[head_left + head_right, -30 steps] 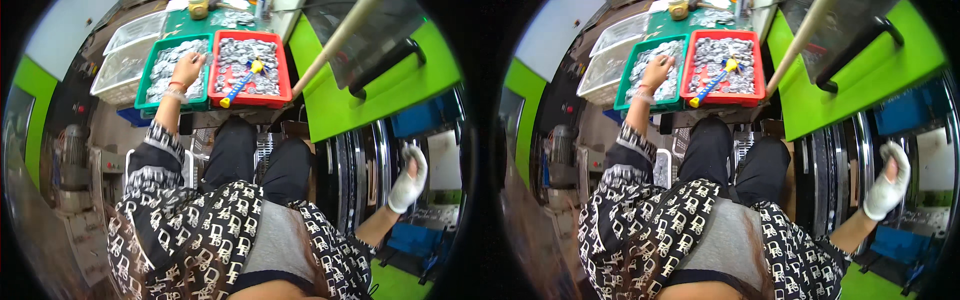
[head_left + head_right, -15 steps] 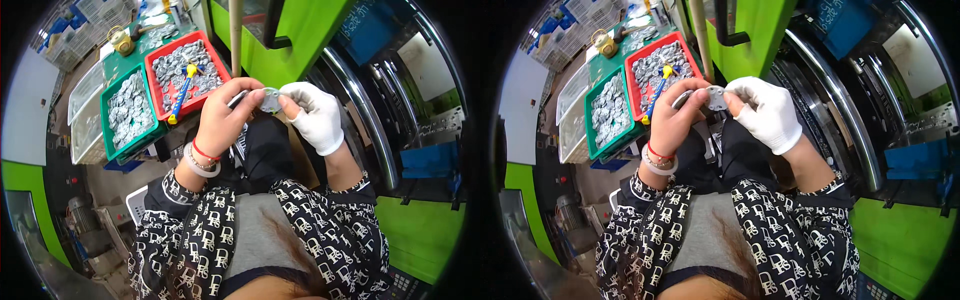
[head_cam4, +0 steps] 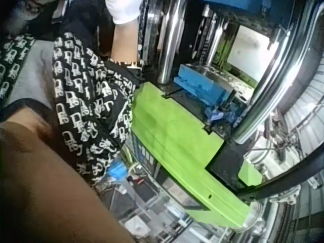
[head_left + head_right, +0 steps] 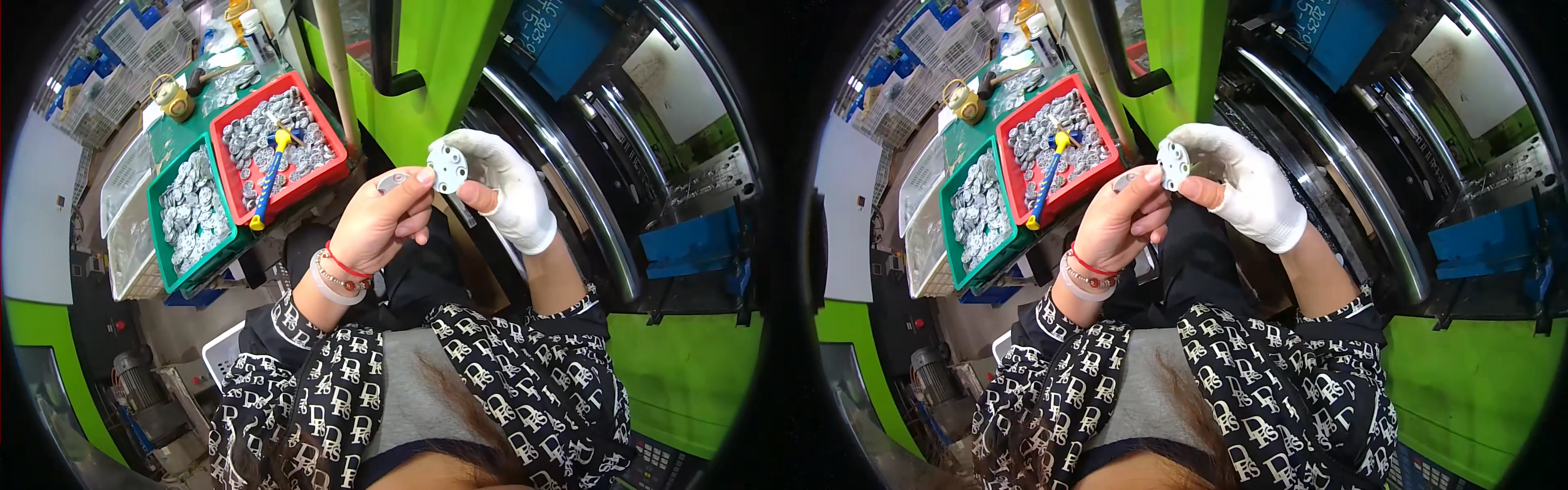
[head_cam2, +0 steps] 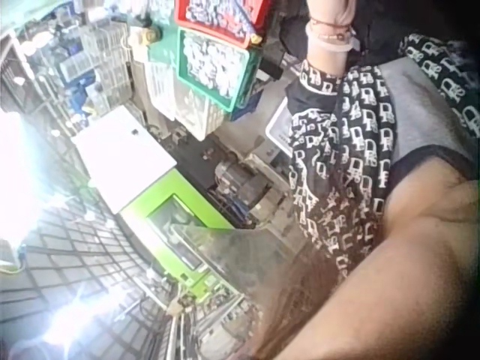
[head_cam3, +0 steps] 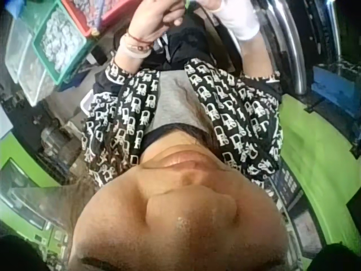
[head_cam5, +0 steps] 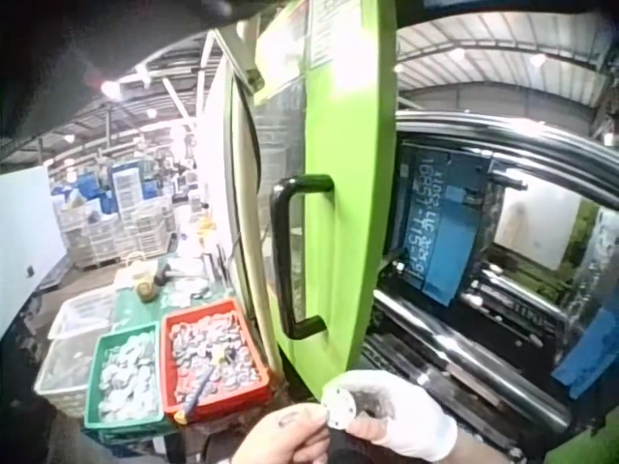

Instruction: The person assembles small mechanical components by hand, then places them into machinery for processing.

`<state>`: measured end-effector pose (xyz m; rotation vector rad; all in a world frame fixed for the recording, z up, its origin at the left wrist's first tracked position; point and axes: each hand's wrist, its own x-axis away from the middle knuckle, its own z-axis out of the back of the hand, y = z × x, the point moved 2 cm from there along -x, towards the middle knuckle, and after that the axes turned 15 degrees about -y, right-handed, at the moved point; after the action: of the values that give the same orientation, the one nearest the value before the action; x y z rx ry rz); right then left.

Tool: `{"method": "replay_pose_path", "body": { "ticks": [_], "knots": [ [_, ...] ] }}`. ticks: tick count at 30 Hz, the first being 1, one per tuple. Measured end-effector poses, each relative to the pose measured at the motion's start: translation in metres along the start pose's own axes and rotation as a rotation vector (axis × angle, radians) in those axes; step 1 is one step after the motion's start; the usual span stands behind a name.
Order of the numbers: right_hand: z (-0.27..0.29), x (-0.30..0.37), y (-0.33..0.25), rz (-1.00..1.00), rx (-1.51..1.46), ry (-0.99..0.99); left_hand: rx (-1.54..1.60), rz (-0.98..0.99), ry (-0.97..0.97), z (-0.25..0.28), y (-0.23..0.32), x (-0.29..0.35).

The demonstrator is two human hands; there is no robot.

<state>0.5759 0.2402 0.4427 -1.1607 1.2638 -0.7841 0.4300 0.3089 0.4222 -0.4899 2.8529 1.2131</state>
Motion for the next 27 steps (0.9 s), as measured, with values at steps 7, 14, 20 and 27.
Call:
{"method": "replay_pose_path", "body": {
  "ticks": [7,14,20,27],
  "knots": [
    [0.028,0.000,-0.010,0.050,0.049,0.005,0.036,0.026,0.023,0.005,-0.018,-0.014],
    [0.281,0.072,-0.074,0.160,0.673,0.847,-0.181,0.185,0.133,0.041,-0.046,0.013],
    [0.381,0.071,-0.039,-0.074,0.980,1.057,-0.168,0.188,0.363,0.075,-0.060,0.057],
    [0.443,0.067,-0.010,-0.076,0.861,0.959,-0.279,0.170,0.511,0.078,-0.052,0.071]
  ]
}}
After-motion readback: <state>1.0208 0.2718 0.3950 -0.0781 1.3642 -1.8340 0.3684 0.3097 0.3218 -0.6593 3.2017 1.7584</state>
